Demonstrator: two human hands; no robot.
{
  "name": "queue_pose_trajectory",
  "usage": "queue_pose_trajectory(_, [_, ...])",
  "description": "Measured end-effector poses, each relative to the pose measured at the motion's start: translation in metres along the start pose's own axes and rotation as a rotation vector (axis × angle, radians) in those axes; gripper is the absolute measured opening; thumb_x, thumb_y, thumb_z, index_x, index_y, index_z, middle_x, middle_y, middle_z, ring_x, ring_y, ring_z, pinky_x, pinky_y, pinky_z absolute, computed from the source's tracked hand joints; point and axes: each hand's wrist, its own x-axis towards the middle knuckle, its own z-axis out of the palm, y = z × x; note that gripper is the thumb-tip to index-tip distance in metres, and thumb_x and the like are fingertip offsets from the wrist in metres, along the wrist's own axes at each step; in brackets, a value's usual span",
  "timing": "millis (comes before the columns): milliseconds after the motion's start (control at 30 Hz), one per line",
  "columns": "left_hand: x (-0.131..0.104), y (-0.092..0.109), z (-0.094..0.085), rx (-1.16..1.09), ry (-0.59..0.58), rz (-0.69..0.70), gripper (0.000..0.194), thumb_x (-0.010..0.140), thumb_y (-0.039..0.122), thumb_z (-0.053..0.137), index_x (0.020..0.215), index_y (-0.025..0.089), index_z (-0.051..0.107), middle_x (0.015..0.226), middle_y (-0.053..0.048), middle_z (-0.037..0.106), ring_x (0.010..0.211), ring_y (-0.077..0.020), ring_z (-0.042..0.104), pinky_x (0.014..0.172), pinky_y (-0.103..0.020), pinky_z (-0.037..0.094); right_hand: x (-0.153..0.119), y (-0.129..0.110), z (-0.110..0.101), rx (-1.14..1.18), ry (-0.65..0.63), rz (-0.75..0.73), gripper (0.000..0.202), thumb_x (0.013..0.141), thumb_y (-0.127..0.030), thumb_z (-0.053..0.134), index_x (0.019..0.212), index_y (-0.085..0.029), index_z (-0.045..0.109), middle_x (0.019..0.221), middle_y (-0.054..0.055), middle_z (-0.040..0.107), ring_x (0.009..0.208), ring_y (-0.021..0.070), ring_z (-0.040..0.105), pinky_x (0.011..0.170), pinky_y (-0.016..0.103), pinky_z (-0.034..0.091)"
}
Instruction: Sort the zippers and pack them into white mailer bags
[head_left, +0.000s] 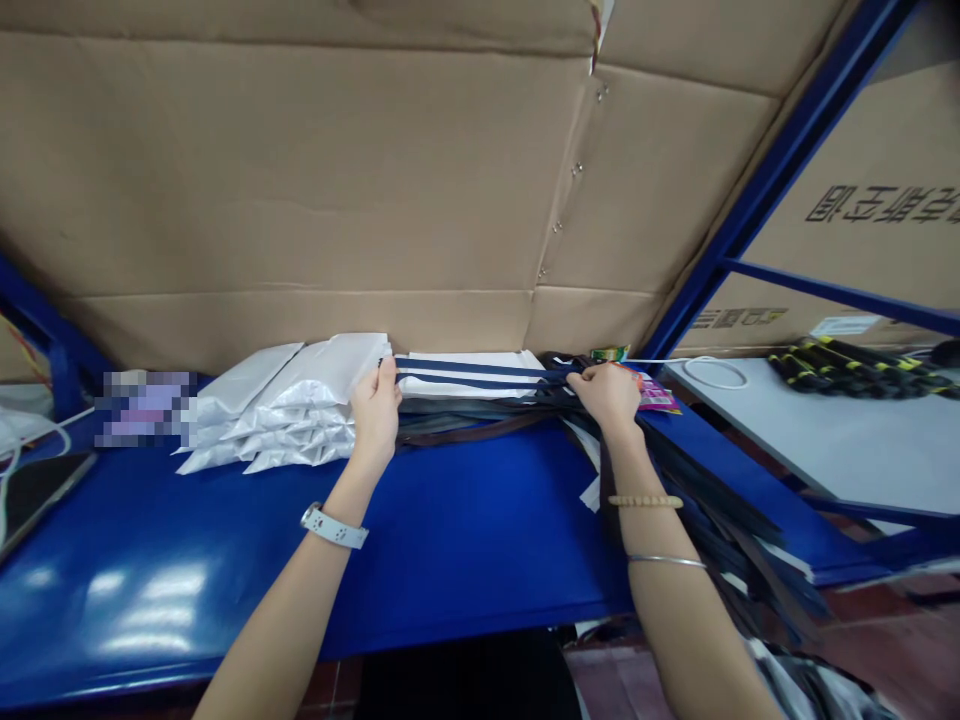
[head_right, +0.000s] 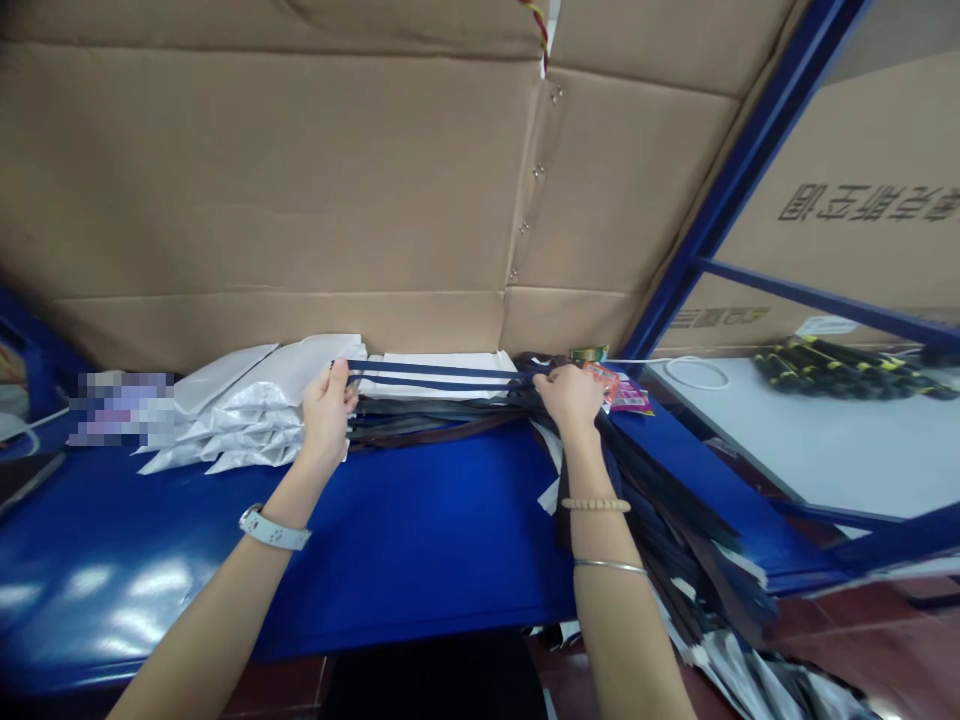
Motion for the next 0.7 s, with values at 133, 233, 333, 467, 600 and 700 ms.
queue_pose_trajectory(133, [-0.001,0.007,0.000,-0.093,0.022,0.046,0.040,0.084,0.047,0.052,0.059,0.020,0.035,0.052,0.007,0.020,0.042,-0.0056,0.021,0.040,-0.022,0.016,0.010,0.019,-0.002,0.001,0.010,0.123,0.034,0.071,-0.040,0.052,0.077,-0.014,0.073,0.076,0.016,0.067,0.080,0.0282,0.062,0.068,0.034,0.044])
queue_pose_trajectory(233, [-0.004,0.011,0.002,-0.102,0.059,0.074,0.040,0.084,0.047,0.051,0.060,0.019,0.036,0.052,0.007,0.020,0.042,-0.0055,0.022,0.039,-0.021,0.016,0.014,0.028,-0.003,0.000,0.054,0.168,0.036,0.072,-0.041,0.053,0.082,-0.013,0.073,0.079,0.018,0.067,0.084,0.0304,0.062,0.071,0.037,0.044])
queue_pose_trajectory(333, [-0.006,0.017,0.004,-0.127,0.091,0.097,0.038,0.085,0.047,0.050,0.062,0.019,0.039,0.052,0.007,0.020,0.042,-0.0056,0.022,0.039,-0.021,0.017,0.017,0.038,-0.002,-0.003,0.092,0.237,0.038,0.072,-0.042,0.053,0.085,-0.013,0.073,0.083,0.020,0.066,0.085,0.0331,0.062,0.070,0.040,0.044])
queue_pose_trajectory(467, [-0.008,0.021,0.004,-0.117,0.111,0.128,0.040,0.085,0.047,0.049,0.060,0.019,0.035,0.051,0.007,0.022,0.041,-0.0052,0.025,0.038,-0.020,0.020,0.015,0.042,-0.004,-0.005,0.138,0.190,0.036,0.075,-0.040,0.049,0.082,-0.014,0.073,0.081,0.020,0.067,0.084,0.0330,0.062,0.069,0.039,0.044])
queue_pose_trajectory(600, [-0.010,0.010,0.005,0.012,0.102,0.059,0.040,0.085,0.048,0.048,0.059,0.019,0.039,0.048,0.006,0.033,0.040,-0.0053,0.034,0.039,-0.019,0.028,0.010,0.026,-0.008,0.026,0.125,0.038,0.033,0.074,-0.035,0.048,0.070,-0.012,0.071,0.073,0.018,0.066,0.078,0.0289,0.061,0.069,0.034,0.042])
queue_pose_trajectory(700, [-0.016,-0.003,0.009,0.107,0.004,-0.035,0.037,0.084,0.050,0.047,0.067,0.018,0.049,0.055,0.002,0.051,0.051,-0.0091,0.053,0.049,-0.020,0.042,0.002,0.004,-0.011,0.189,-0.023,-0.079,0.031,0.074,-0.034,0.049,0.060,-0.013,0.068,0.061,0.011,0.064,0.068,0.0232,0.060,0.065,0.029,0.040])
